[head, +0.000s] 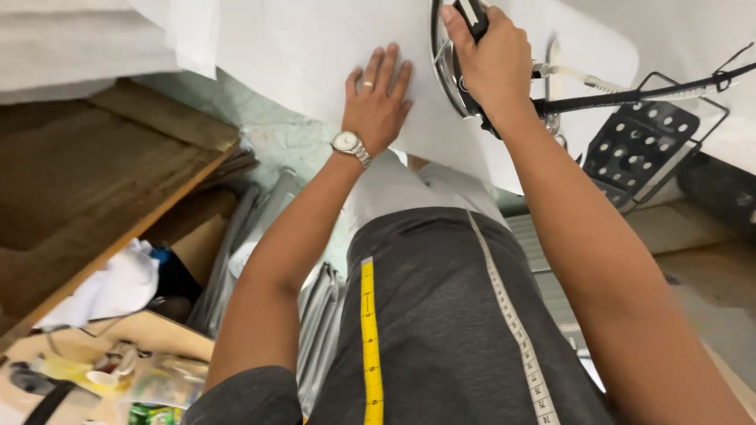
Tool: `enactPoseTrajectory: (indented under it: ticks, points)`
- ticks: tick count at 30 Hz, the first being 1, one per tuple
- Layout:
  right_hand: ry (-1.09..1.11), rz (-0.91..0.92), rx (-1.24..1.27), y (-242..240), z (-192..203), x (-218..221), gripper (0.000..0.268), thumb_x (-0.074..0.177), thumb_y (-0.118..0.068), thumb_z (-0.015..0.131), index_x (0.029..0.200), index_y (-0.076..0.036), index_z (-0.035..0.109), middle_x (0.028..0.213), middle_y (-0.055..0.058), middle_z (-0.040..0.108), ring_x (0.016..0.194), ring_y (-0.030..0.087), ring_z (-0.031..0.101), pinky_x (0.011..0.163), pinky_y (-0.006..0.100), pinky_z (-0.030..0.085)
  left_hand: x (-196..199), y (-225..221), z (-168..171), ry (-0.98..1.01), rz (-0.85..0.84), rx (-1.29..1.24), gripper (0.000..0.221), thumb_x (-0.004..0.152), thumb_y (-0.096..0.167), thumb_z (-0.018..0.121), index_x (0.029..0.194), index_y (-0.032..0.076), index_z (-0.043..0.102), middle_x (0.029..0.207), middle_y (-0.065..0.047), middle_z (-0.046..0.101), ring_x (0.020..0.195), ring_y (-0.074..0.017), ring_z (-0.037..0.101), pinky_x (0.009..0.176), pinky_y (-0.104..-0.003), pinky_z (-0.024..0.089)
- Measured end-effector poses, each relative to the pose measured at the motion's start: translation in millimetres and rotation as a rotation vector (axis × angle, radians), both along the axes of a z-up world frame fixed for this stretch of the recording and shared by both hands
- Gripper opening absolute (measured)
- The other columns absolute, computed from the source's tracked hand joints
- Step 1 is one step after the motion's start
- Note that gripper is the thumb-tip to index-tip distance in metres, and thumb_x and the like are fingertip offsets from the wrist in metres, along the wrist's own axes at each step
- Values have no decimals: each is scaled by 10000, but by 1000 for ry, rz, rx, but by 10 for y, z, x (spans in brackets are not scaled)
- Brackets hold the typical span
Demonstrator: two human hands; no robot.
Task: Ironing and trimming white fabric pieces on an ironing board using an iron and scissors.
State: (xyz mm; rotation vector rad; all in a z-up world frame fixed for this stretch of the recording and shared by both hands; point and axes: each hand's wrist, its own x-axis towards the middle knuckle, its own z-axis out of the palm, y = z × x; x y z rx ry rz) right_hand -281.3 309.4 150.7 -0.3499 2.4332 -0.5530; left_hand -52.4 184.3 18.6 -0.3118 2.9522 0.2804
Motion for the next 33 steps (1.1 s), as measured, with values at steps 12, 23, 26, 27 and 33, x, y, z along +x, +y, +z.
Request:
enactPoseTrajectory:
  ticks: [12,23,26,27,33]
  points:
    - [59,-18,-39,98,-35,-5,855,1224,-951,575,949,-148,472,817,57,651,802,370,677,747,537,493,23,-57,10,36,-12,53,796,1219,520,864,1888,191,588,2028,-184,325,1844,-415,385,1332,-701,472]
    - [-128,246,74,138,138,523,892,1187,-910,535,1332,-65,781,1050,151,895,933,396,857,741,564,639,142,-1032,355,-91,221,209,723,1314,331,723,1963,122,480,2040,-194,261,1859,-445,277,1443,-744,382]
    - [-81,249,120,-29,71,578,937,1170,-950,521,1370,-73,782,1108,207,912,1012,461,871,762,598,652,169,-1224,371,-95,240,227,653,1316,226,662,1939,114,500,2019,-203,287,1830,-456,285,1389,-774,411]
    - [-64,245,118,-145,46,616,928,1176,-943,554,1407,-75,784,1158,258,918,1075,517,870,817,647,655,269,-1355,346,-2,196,178,625,1274,166,706,1882,74,590,1980,-234,376,1783,-492,366,1296,-773,498]
    - [-130,84,144,375,133,411,881,1194,-851,662,1630,-96,782,1324,204,914,1154,424,852,1011,603,623,343,-1393,214,6,122,114,740,1254,391,872,1871,79,608,1995,-236,358,1810,-490,357,1362,-733,448]
